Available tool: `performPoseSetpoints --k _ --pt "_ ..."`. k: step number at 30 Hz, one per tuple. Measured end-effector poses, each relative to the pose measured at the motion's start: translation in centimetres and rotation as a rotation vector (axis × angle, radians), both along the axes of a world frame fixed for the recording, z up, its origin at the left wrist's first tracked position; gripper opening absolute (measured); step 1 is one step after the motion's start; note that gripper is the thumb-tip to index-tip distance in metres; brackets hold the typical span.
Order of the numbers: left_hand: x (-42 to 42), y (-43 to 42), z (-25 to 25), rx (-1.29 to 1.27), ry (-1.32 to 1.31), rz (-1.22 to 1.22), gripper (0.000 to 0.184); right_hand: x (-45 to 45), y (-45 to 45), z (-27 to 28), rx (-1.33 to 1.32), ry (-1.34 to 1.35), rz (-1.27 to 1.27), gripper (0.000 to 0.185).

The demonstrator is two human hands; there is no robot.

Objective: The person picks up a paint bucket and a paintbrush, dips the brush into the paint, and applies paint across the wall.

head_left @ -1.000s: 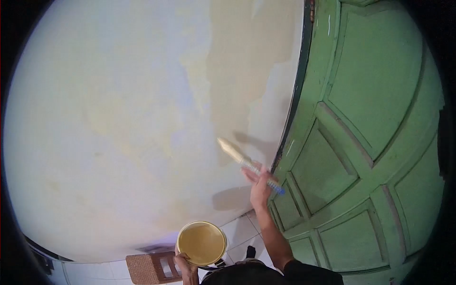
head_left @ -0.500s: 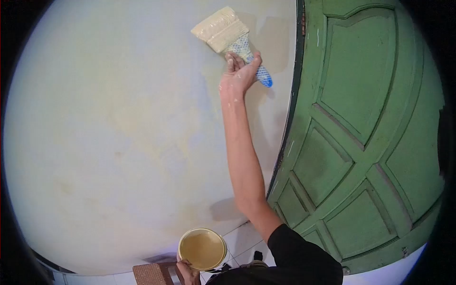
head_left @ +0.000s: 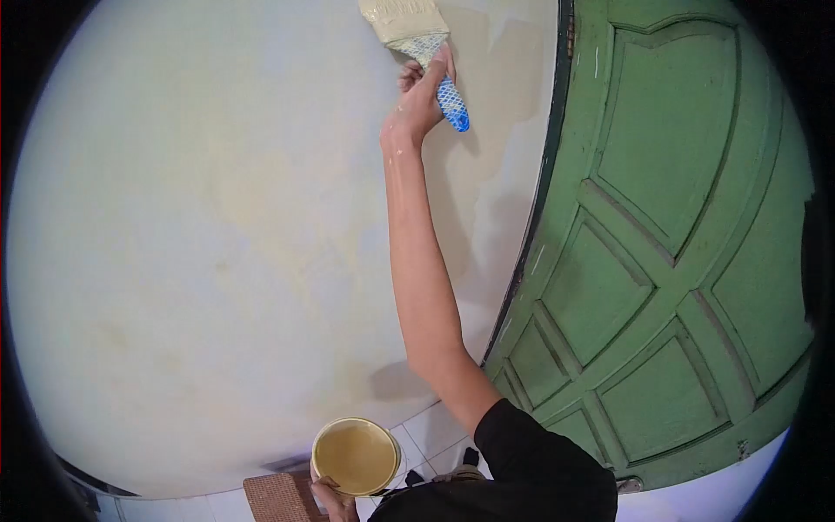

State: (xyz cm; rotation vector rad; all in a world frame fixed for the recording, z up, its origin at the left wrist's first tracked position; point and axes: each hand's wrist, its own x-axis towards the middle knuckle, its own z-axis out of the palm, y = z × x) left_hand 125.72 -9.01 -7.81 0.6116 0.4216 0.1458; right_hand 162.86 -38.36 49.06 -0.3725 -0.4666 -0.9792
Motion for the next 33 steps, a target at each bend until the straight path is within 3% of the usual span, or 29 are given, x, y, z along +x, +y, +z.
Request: performPoseSetpoints --k 1,6,10,14,16,20,23,25,29,33 --pt "0.6 0.8 -1.2 -0.036 -0.035 -0.020 0.043 0.9 -0.4 -0.1 -0.033 0.018 -0.116 0.039" --pt "2.9 3.7 -4.1 -0.103 -0.097 -0.086 0.047 2.2 -0.8 -1.4 -0.033 0.035 -0.191 0.038" --pt "3.5 5.6 -0.5 -0.154 0.079 -0.159 0.042 1.1 -0.5 -2.1 0.007 0.108 -0.147 0.039" --pt "3.9 1.6 3.5 -0.241 0.123 -0.093 0.044 -0.5 -0.3 -5.8 0.047 0.158 -0.181 0.039" --pt "3.5 -0.3 6.5 0.019 -0.083 -0.105 0.075 -1.0 -0.3 -7.3 -0.014 0.214 -0.177 0.040" --pt "3.5 2.0 1.5 -0.103 0.020 -0.122 0.066 -1.6 -0.1 -10.8 0.034 0.240 -0.173 0.041" --pt "3.8 1.9 0.6 -0.191 0.095 -0.142 0.060 -2.2 0.0 -14.0 0.022 0.268 -0.144 0.043" --pt "3.9 -0.5 5.3 -0.121 0.124 -0.073 0.066 -2.6 0.4 -15.9 -0.002 0.311 -0.115 0.044" --pt "3.6 -1.2 5.1 0.009 0.039 -0.076 0.066 -4.1 0.7 -19.2 0.018 0.432 -0.063 0.046" --pt "3.7 -3.8 10.1 0.062 0.057 -0.055 0.071 -4.6 0.5 -23.1 0.007 0.466 -0.084 0.046"
